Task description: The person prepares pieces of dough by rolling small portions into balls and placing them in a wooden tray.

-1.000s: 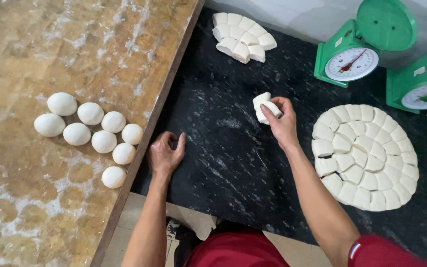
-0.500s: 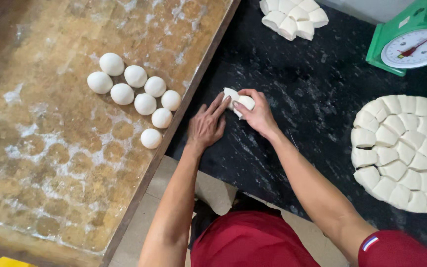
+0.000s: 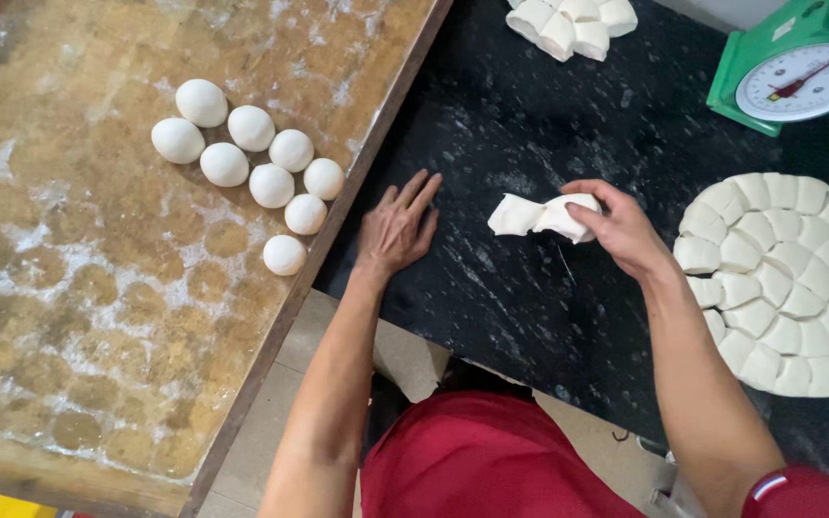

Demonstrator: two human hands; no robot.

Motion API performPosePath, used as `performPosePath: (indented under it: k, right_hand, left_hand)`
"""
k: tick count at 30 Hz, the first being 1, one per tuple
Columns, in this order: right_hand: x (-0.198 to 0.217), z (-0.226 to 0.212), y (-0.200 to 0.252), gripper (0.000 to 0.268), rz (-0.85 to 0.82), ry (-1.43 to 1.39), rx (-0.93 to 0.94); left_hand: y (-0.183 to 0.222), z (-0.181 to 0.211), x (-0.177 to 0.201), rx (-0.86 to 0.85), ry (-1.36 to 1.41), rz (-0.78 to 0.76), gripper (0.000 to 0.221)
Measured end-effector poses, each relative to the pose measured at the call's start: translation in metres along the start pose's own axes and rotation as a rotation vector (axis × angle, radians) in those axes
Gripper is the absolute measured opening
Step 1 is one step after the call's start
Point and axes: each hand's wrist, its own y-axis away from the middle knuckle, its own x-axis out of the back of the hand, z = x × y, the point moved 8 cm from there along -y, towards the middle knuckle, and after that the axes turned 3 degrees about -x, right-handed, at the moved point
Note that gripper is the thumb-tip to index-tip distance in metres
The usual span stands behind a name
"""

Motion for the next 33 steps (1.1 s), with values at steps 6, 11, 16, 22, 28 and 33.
performPosePath:
  k: [6, 11, 16, 22, 28, 33]
  right_hand:
    - [-0.055, -0.014, -0.007, 0.028, -0.168, -0.250, 0.087]
    - [-0.090, -0.078, -0.006, 0.027, -0.372, -0.487, 0.182]
    - [-0.071, -0.074, -0.011, 0.022, -0.173, 0.024, 0.110]
    - [0.024, -0.038, -0.010, 0.018, -0.026, -0.203, 0.091]
    - [0.027, -0.009, -0.013, 0.017, 0.426, 0.594, 0.629]
    - [0.010, -0.010, -0.053, 0.031, 0.674, 0.853, 0.620]
  left_hand:
    - [-0.005, 0.019, 0.022, -0.072, 0.050, 0.003, 0.067]
    - [-0.009, 0.055, 0.036, -0.155, 0.274, 0.132, 0.086]
    - [-0.017, 0.029, -0.002, -0.045, 0.133, -0.068, 0.056]
    - [-0.028, 0.002, 0.001, 0.047, 0.037, 0.136, 0.047]
    - [-0.044, 0.020, 0.007, 0.068, 0.216, -0.004, 0.092]
    - [-0.016, 0.000, 0.018, 0.196, 0.314, 0.094, 0.076]
